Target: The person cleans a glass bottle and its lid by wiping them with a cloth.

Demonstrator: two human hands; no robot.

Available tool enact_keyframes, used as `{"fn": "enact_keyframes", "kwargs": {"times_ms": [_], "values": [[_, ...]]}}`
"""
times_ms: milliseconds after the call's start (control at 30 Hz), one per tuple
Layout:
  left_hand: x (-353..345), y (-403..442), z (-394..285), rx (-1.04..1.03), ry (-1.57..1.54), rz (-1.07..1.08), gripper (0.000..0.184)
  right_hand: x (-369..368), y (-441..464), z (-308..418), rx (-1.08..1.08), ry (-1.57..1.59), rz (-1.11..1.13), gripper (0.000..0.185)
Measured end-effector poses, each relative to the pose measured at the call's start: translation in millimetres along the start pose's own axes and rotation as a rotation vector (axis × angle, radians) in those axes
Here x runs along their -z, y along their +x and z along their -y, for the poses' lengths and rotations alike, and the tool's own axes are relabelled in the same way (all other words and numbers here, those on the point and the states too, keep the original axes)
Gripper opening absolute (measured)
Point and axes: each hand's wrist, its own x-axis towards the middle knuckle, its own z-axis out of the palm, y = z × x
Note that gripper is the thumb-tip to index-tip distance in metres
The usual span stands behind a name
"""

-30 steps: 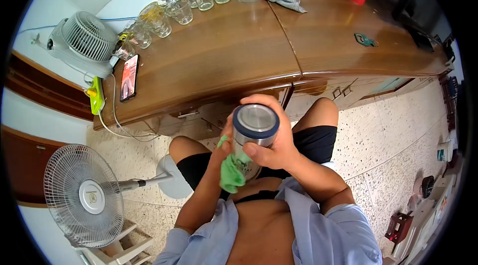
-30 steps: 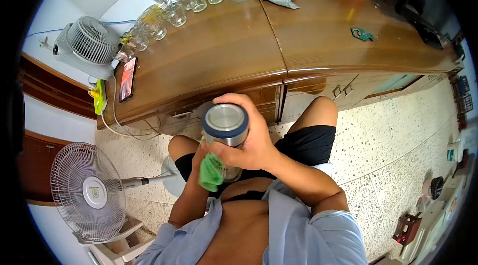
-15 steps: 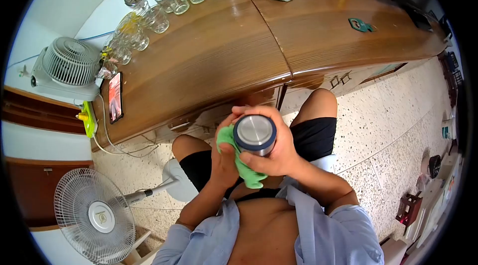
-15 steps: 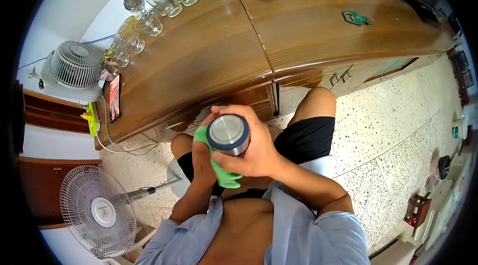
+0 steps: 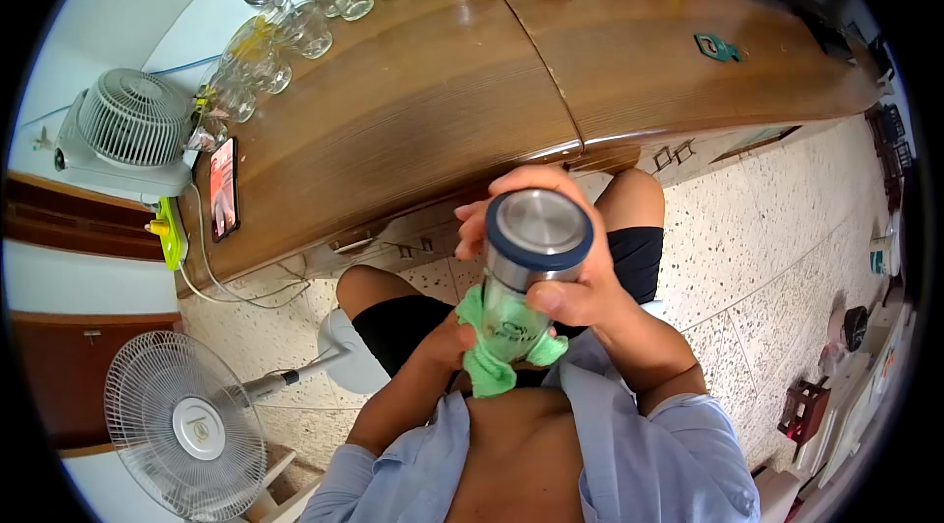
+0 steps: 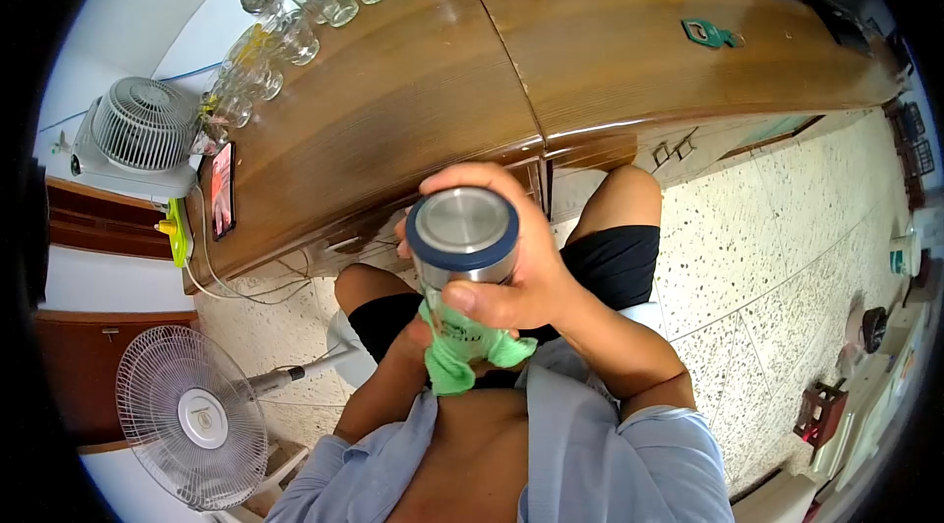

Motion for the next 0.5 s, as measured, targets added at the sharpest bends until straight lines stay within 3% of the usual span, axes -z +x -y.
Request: {"fn": "enact_keyframes", "kwargs": {"times_ms": [67, 167, 200, 300, 333, 433, 500], "values": [[-6.5, -2.2, -11.4, -0.016, -0.092, 0.065, 0.12, 9.6, 1.0, -21.1, 0.007, -0.02, 0.12, 0.081], [19.3, 9.1, -6.5, -0.156, -0.072, 0.334, 0.122, 0.7, -3.6, -34.1, -0.075, -0.075, 0.117, 0.093], [23.9, -4.8, -13.7, -0.131, 0.035, 0.245, 0.123, 8.8, 3.3, -35.1, -0.015, -0.136, 0.272, 0.089], [-14.1, -27.0, -46.8, -0.137, 0.2, -0.062, 0.125, 5.4, 25.1, -20.7, 0.033, -0.199, 0.361, 0.099], [-33.9, -26.9, -64.8, -0.198, 0.299, -0.145, 0.122, -10.2, 35.4, -1.4, 0.028, -0.157, 0.271, 0.101], [-97.5, -10.8, -129.6, -0.538, 0.604, -0.352, 0.113, -36.9, 74.9, 24.6, 0.161, -0.277, 0.142, 0.111], [-110.3, 10.7, -172.2, -0.767, 0.699, -0.372, 0.088, -43.8, 93.1, 30.8, 0.234, -0.438, 0.123, 0.111]]}}
